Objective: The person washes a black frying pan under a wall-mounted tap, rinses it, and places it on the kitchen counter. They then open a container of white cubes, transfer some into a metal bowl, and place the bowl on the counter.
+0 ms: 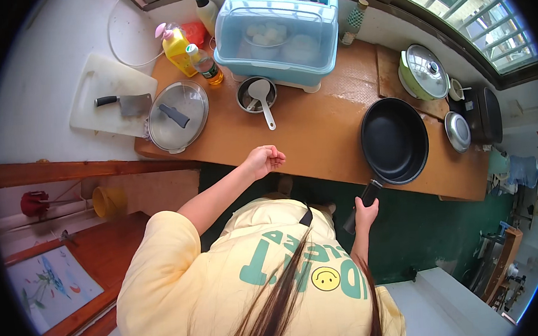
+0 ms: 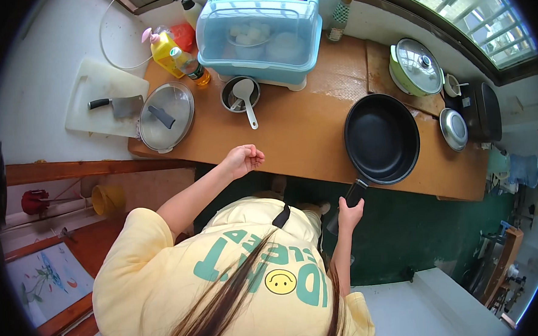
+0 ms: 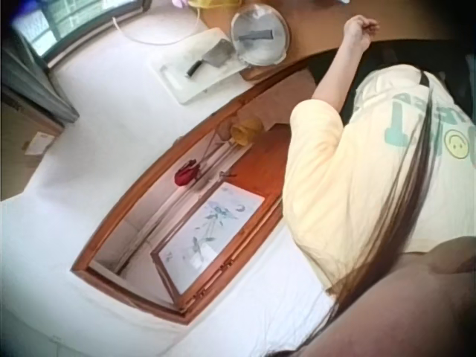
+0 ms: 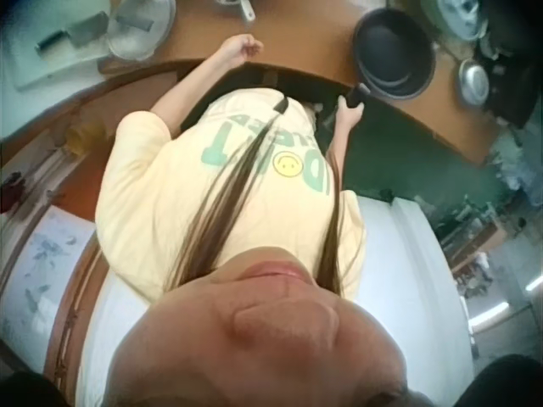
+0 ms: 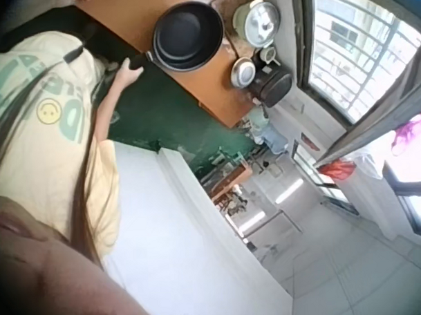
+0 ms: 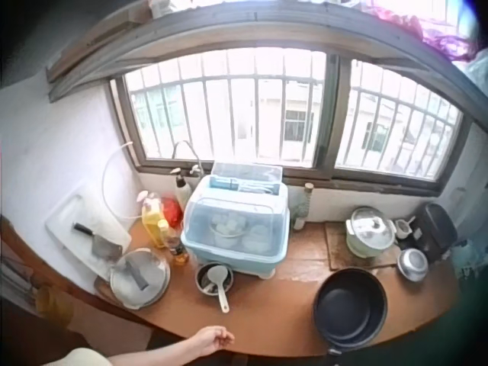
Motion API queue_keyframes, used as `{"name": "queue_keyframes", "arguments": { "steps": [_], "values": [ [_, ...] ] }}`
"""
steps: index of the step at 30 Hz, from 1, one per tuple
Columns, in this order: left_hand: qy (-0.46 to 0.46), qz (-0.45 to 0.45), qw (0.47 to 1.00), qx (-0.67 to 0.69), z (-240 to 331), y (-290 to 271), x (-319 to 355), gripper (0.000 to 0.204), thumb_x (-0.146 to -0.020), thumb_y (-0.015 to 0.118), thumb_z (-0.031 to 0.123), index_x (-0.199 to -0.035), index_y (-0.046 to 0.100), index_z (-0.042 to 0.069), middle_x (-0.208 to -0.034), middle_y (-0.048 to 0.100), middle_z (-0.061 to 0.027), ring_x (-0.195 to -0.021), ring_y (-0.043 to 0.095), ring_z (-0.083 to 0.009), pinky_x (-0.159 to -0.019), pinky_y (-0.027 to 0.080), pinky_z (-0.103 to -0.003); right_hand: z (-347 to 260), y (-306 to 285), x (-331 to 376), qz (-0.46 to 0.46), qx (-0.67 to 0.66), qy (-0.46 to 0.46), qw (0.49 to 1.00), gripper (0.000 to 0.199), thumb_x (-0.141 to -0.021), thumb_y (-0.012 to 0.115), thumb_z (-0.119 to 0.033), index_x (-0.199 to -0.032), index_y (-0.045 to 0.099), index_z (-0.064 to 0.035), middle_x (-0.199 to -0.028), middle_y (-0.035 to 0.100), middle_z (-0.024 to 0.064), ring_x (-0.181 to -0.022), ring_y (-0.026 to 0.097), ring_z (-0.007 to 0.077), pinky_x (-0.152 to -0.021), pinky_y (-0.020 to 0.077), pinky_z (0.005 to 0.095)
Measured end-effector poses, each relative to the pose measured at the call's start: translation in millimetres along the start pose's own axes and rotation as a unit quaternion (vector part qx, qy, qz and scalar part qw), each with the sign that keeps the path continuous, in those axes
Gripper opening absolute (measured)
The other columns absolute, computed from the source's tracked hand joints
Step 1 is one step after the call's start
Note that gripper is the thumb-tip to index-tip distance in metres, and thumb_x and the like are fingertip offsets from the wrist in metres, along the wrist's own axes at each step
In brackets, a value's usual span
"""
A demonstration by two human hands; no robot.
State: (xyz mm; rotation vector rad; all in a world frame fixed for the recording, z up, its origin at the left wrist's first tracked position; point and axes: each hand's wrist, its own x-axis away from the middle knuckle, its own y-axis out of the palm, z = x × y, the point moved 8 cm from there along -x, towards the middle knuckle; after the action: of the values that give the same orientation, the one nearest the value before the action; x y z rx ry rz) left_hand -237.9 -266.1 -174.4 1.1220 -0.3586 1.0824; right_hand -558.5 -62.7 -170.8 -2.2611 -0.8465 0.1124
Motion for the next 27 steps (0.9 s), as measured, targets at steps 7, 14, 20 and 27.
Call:
{"name": "queue_keyframes", "arguments": {
  "steps": [7,14,20,27],
  "values": [
    [-0.023,0.06,0.998,0.02,-20,-43,4,0.017,-0.078,0.037,0.0,-0.065,0.045,0.008,-0.076,0.057,-0.0111,-0.072,0.054,-0.0213,-0.069,0.046,-0.033,3,2,0,-0.02,-0.054,0.019,0.998,0.031,-0.066,0.067,-0.013,-0.087,0.051,0.0037,-0.069,0.056,0.0105,-0.059,0.056,0.0204,-0.056,0.0443,0.0308],
    [-0.027,0.065,0.997,0.019,-34,-54,18,0.016,-0.076,0.037,0.001,-0.064,0.044,0.008,-0.075,0.057,-0.0112,-0.072,0.054,-0.0219,-0.069,0.045,-0.035,-7,-9,-5,-0.022,-0.031,-0.012,0.999,0.029,-0.066,0.067,-0.012,-0.085,0.052,0.0041,-0.069,0.056,0.0103,-0.06,0.055,0.0207,-0.057,0.0443,0.032],
    [-0.021,0.042,0.999,0.015,-43,-55,4,0.018,-0.078,0.034,0.003,-0.065,0.045,0.008,-0.074,0.057,-0.0115,-0.071,0.055,-0.0218,-0.067,0.046,-0.034,-7,-9,-20,-0.023,-0.01,-0.038,0.999,0.029,-0.065,0.067,-0.014,-0.085,0.053,0.0009,-0.067,0.056,0.0101,-0.059,0.056,0.0204,-0.055,0.0441,0.0315],
    [-0.004,-0.015,1.0,0.013,-43,-30,-12,0.016,-0.077,0.034,0.003,-0.066,0.043,0.008,-0.076,0.056,-0.01,-0.072,0.053,-0.0209,-0.068,0.045,-0.034,-23,-16,-32,-0.02,0.021,-0.02,0.999,0.034,-0.062,0.067,-0.019,-0.088,0.053,-0.0017,-0.074,0.058,0.0129,-0.068,0.058,0.0265,-0.063,0.0453,0.035]
  ]
}}
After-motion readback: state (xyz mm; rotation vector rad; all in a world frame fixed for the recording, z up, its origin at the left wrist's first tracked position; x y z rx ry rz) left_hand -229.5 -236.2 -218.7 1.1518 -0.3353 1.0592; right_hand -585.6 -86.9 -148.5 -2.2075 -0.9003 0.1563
